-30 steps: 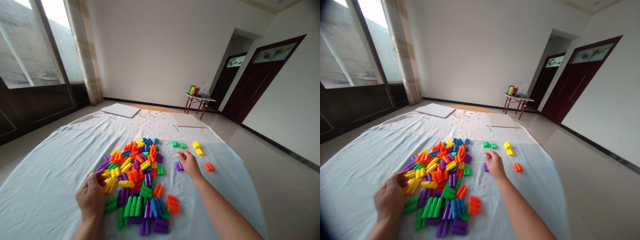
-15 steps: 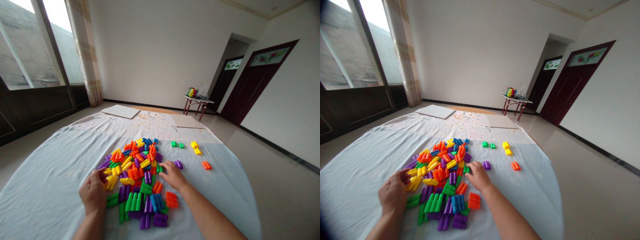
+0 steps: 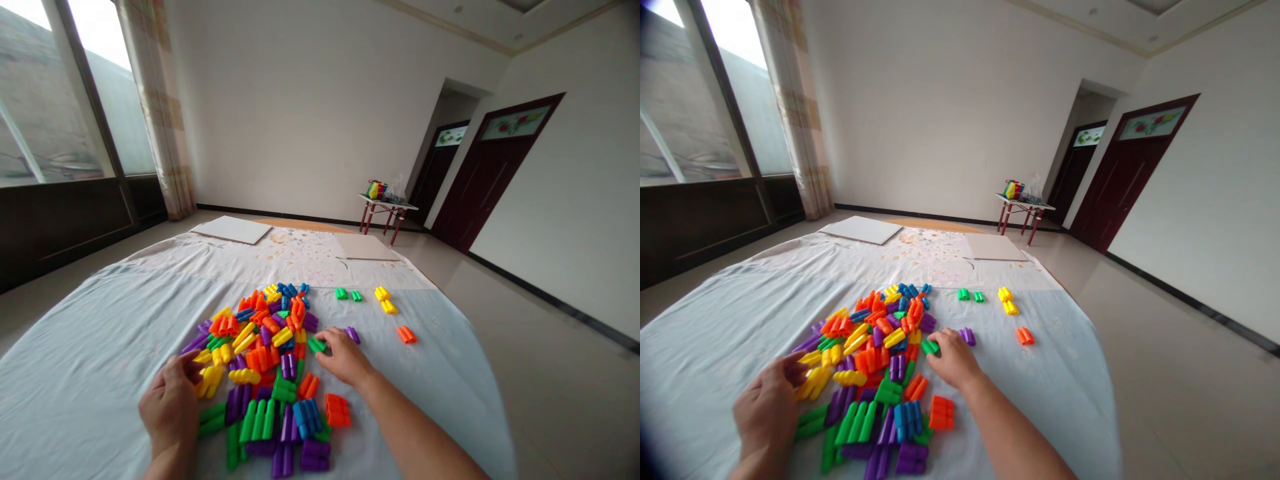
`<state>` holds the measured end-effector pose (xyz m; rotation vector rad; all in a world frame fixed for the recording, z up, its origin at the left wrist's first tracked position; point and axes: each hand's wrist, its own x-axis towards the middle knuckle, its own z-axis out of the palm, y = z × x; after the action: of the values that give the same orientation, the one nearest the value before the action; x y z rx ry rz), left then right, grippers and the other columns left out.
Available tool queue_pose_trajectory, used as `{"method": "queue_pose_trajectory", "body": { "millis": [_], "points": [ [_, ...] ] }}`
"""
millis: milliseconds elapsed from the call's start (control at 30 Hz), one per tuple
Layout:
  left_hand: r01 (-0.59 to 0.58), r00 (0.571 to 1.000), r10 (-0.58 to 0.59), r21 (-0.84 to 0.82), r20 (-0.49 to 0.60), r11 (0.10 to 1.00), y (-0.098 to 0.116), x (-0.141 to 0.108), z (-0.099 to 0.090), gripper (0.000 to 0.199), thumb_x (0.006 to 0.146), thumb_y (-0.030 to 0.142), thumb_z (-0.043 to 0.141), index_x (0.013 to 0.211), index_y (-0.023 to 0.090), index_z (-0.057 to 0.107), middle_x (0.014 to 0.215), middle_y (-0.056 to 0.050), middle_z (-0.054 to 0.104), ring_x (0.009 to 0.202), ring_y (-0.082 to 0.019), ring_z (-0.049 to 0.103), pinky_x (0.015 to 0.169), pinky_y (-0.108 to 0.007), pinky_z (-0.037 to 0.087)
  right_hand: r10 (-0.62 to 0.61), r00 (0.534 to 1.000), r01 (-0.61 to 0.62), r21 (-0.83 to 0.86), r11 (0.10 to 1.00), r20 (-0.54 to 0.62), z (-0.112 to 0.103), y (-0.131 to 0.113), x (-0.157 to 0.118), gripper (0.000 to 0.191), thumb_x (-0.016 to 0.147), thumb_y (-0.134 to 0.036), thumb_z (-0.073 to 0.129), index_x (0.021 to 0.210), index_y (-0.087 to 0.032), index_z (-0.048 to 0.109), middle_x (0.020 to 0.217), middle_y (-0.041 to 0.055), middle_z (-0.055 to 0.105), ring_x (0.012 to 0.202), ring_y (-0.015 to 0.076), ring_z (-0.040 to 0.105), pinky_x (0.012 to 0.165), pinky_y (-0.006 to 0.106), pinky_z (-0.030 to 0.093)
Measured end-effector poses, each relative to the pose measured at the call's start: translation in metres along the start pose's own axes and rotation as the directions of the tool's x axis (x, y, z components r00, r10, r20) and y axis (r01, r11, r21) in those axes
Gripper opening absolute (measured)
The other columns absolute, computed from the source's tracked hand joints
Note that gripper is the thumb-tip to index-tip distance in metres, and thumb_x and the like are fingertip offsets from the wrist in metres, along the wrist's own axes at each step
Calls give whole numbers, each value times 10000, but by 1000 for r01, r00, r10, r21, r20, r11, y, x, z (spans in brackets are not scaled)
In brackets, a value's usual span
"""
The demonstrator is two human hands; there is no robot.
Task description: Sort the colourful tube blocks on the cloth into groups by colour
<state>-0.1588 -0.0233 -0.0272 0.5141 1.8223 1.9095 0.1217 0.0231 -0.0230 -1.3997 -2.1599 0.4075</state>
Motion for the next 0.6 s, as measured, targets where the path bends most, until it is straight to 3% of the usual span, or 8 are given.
{"method": "queue_pose_trajectory", "body": {
  "millis": [67,167,300,433,600],
  "points": [
    [2,1000,-2,14,-1,1000,1,-1,0,372,736,425,489,837,132,695,610,-3,592,551,-135,508,508,-257,426,31,996,-31,2,1000,-86,-11,14,9,297,750,-150,628,1042,-196,656,985,49,683,899,173,622,820,269,484],
    [-3,1000,3,12,1,1000,1,-1,-1,380,744,431,487,855,134,697,619,-6,595,574,-137,512,524,-259,435,172,957,-200,-104,974,-232,-36,47,29,309,794,-169,597,1099,-189,640,1039,51,685,892,157,631,828,253,480],
    [14,1000,-14,52,1,999,-1,0,-3,391,753,433,492,890,132,700,652,-22,613,610,-149,538,548,-272,447,315,897,-385,-196,902,-312,-60,99,54,295,824,-143,548,1101,-147,648,1066,115,684,973,199,628,874,279,451],
    [26,1000,-26,85,-5,996,-5,2,-4,401,752,447,497,898,135,703,668,-32,622,626,-164,555,554,-286,452,400,858,-485,-249,839,-324,-61,136,71,277,808,-102,554,1051,-167,670,1063,110,689,1058,208,600,904,262,413],
    [26,999,-23,105,-24,994,-9,5,-5,398,753,462,498,883,150,706,672,-26,637,621,-171,572,550,-287,456,463,832,-542,-269,796,-307,-47,155,84,258,805,-86,551,1011,-166,684,1020,100,705,1023,202,616,862,249,422]
  ]
}}
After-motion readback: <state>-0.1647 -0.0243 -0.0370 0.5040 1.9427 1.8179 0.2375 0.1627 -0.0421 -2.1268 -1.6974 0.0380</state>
